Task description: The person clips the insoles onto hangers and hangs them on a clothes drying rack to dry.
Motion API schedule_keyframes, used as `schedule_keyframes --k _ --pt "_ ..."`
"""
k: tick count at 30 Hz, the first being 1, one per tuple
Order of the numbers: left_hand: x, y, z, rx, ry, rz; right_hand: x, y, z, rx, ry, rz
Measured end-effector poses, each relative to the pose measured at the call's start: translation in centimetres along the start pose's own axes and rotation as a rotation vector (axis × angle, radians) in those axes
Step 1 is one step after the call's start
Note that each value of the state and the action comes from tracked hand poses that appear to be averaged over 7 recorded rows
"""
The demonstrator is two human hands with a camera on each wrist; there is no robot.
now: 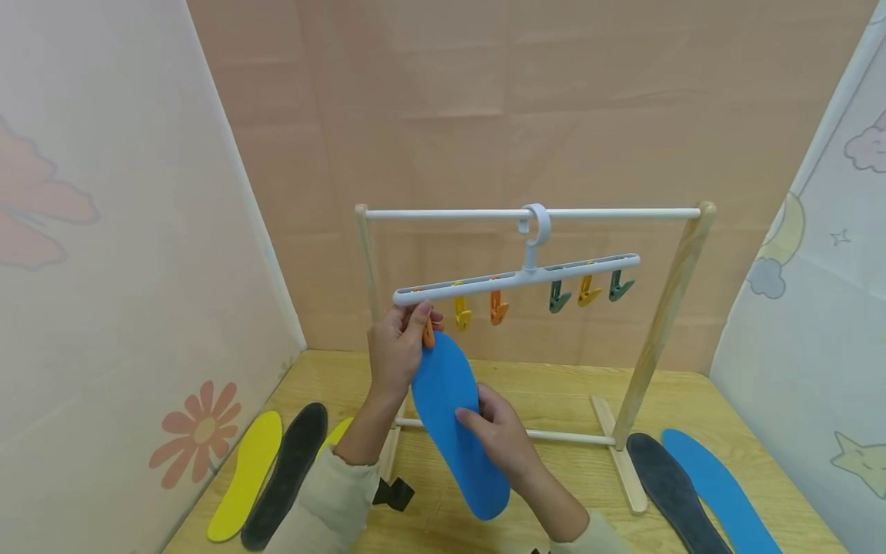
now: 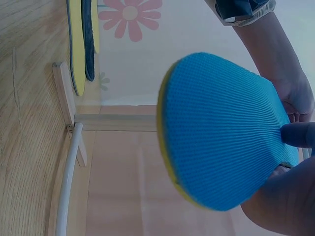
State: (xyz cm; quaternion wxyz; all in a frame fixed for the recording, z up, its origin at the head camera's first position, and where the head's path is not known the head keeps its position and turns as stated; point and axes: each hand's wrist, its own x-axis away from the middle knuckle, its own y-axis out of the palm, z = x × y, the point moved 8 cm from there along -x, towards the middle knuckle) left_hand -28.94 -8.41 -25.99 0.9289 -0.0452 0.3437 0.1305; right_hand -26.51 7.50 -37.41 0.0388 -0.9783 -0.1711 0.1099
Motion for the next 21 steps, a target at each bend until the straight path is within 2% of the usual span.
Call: schedule_keyframes --k 7,21 --pt "0.17 -0.06 0.2 -0.036 -0.009 0.01 0.04 0.05 -0.23 -0.003 -0.01 -0.008" --pt "-0.01 -0.19 0.19 -0.022 -0.011 0.012 -0.13 0.35 -0.37 -0.014 -0.008 -0.022"
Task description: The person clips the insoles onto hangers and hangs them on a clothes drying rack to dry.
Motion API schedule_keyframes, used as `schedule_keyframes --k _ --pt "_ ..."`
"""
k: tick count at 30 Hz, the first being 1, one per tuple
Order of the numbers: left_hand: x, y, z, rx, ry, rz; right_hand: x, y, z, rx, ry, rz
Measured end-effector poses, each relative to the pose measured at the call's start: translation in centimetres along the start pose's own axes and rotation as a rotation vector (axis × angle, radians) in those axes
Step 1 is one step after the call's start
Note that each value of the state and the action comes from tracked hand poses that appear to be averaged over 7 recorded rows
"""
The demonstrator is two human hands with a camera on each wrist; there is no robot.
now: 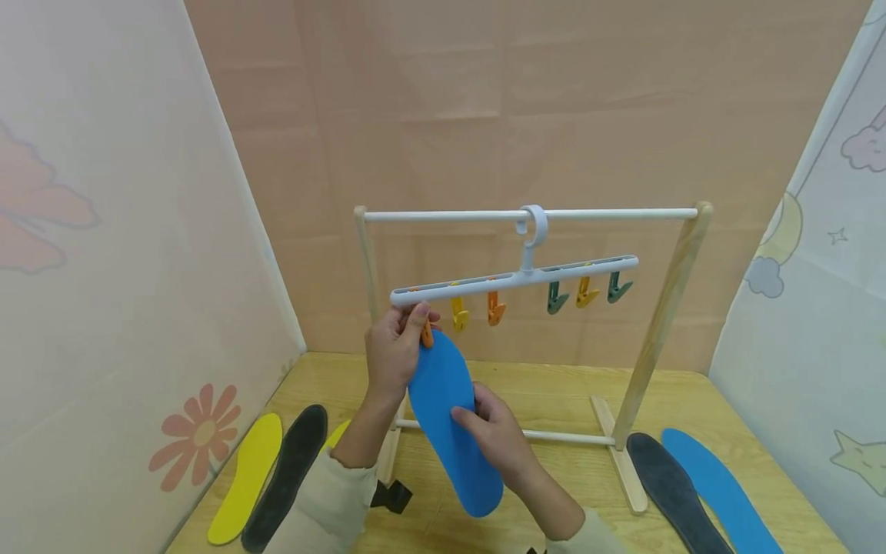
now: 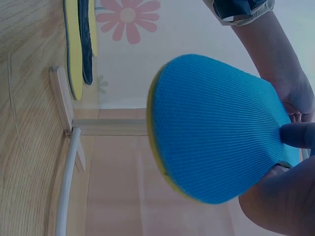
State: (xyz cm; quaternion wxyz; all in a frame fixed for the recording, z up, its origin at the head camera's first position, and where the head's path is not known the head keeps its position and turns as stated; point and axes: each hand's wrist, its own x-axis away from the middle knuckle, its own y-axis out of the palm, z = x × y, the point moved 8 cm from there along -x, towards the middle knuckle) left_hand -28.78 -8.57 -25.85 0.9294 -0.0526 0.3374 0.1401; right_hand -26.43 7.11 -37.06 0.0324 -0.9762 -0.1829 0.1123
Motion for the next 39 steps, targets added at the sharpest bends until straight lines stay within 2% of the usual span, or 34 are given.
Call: schedule_keyframes --k 10,17,23,27,32,39 --pt "0.0 -0.4 0.4 -0.012 0.018 -0.003 -0.2 0.3 0.2 0.006 0.009 -0.009" --pt "0.0 -0.6 -0.1 0.05 -0.048 -0.034 -0.1 0.4 0.4 0.028 0.013 -0.017" --pt "0.0 -0.8 -0.6 0.095 -0.12 -0.063 0.1 -0.4 0.6 0.182 -0.026 0.032" --pt "0.0 -0.9 -0.8 0.067 -0.147 -0.081 0.2 -1.4 0.9 0.293 -0.062 0.1" --pt "-0.2 -1.2 -1.2 0.028 -0.173 -0.081 0.3 -3.2 1.1 0.382 -0.086 0.205" --pt "-0.2 -1.2 -1.5 0.003 -0.182 -0.098 1.0 -5.6 2.1 0.471 -0.031 0.236"
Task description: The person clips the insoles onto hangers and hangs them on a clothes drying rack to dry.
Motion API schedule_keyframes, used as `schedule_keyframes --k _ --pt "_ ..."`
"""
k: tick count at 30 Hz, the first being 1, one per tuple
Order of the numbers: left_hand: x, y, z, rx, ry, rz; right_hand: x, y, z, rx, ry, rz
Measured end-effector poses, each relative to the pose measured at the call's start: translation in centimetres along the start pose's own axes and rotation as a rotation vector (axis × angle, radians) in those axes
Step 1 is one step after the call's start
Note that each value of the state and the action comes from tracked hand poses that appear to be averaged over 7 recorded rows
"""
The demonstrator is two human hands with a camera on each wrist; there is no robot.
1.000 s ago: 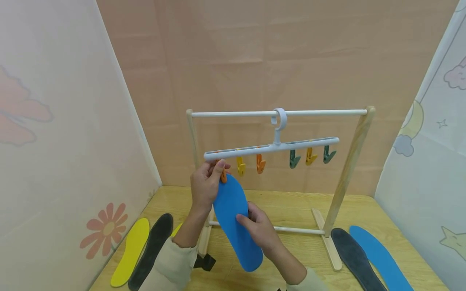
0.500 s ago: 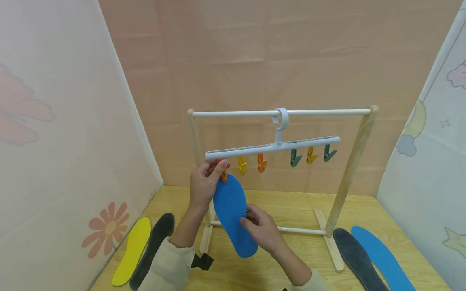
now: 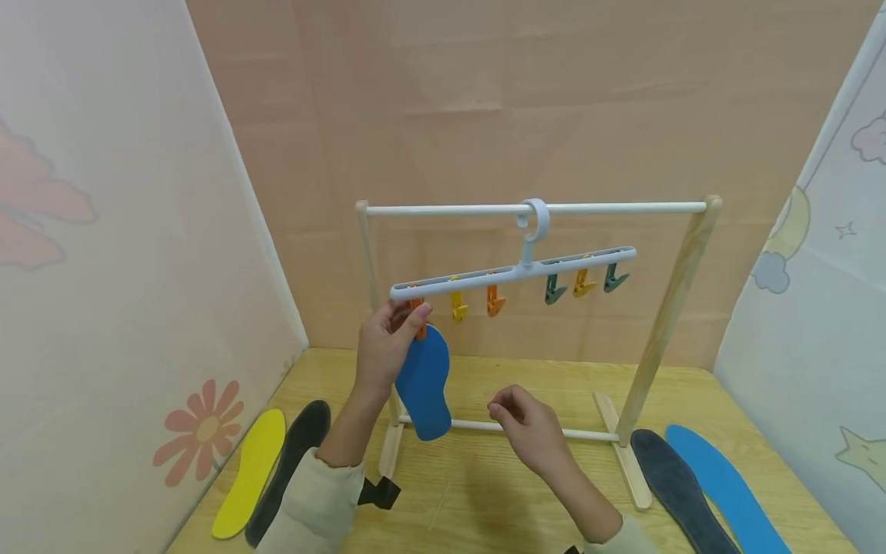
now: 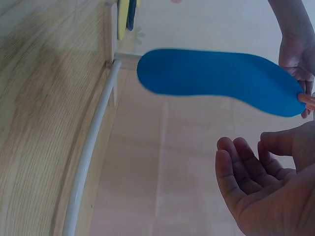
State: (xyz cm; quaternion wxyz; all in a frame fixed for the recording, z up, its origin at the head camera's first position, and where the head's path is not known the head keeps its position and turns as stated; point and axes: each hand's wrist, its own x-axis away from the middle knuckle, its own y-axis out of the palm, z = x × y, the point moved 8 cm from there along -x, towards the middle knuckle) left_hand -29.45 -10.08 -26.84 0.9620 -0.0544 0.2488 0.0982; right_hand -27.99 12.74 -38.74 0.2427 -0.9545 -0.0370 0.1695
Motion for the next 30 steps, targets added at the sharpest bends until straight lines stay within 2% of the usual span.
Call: schedule_keyframes --k 9,16,24,30 --pt "0.1 0.3 -0.2 0.01 0.003 -0.048 0.6 -2.2 1.8 0.076 0.041 -0.022" --pt "0.1 0.4 -0.4 -0.003 -0.009 -0.059 0.9 -3.6 3.0 0.112 0.078 -0.015" --pt "0.2 0.4 -0.5 -0.018 -0.031 -0.072 1.3 -4.7 3.6 0.134 0.08 -0.015" --pt "0.2 0.7 -0.6 -0.016 -0.045 -0.105 1.7 -5.7 4.0 0.15 0.056 -0.006"
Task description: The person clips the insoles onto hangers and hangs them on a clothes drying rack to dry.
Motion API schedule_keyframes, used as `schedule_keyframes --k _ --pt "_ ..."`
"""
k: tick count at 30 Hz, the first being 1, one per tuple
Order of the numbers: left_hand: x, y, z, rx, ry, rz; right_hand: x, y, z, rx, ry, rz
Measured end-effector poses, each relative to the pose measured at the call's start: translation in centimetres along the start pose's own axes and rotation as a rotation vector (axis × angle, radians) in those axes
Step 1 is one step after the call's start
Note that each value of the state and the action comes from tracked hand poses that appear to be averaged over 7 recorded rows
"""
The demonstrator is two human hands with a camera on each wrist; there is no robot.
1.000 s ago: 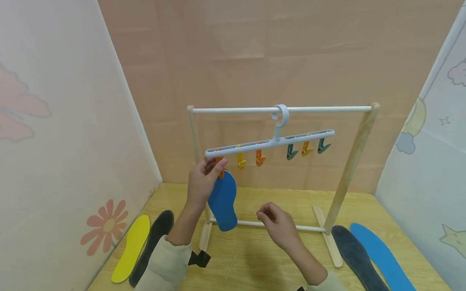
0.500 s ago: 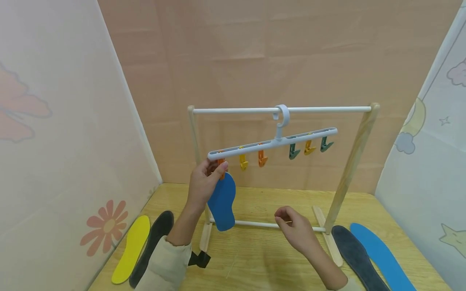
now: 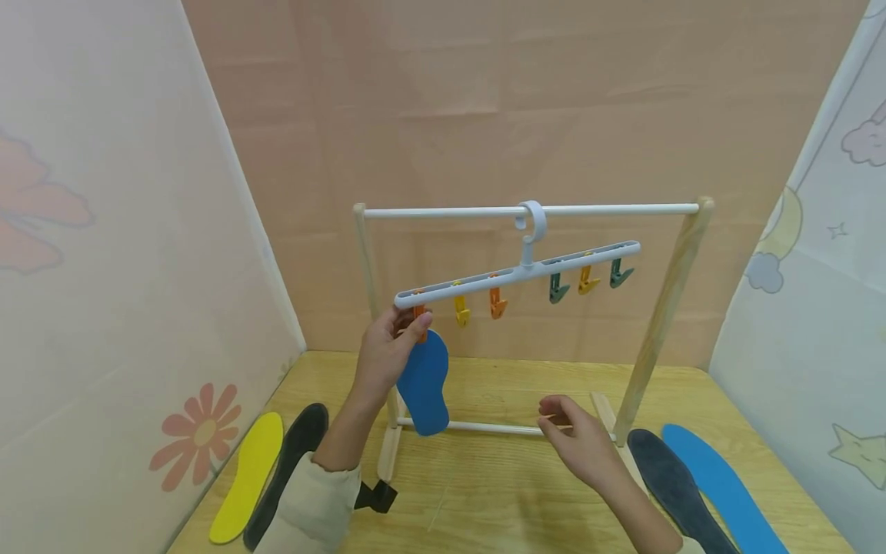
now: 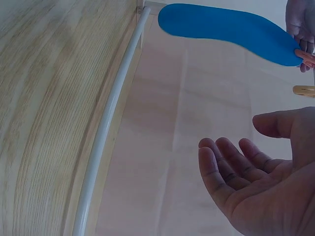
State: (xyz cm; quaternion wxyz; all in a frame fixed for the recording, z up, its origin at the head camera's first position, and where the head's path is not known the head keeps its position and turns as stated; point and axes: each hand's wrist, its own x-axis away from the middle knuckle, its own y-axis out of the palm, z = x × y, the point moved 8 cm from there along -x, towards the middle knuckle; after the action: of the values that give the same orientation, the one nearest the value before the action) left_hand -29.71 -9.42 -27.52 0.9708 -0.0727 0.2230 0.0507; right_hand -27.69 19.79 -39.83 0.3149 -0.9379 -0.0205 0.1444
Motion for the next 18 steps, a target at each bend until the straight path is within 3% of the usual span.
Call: schedule_keyframes --k 18 --pt "0.0 0.3 -0.6 -0.017 0.009 -0.038 1.3 -3.1 3.4 0.098 0.072 -0.003"
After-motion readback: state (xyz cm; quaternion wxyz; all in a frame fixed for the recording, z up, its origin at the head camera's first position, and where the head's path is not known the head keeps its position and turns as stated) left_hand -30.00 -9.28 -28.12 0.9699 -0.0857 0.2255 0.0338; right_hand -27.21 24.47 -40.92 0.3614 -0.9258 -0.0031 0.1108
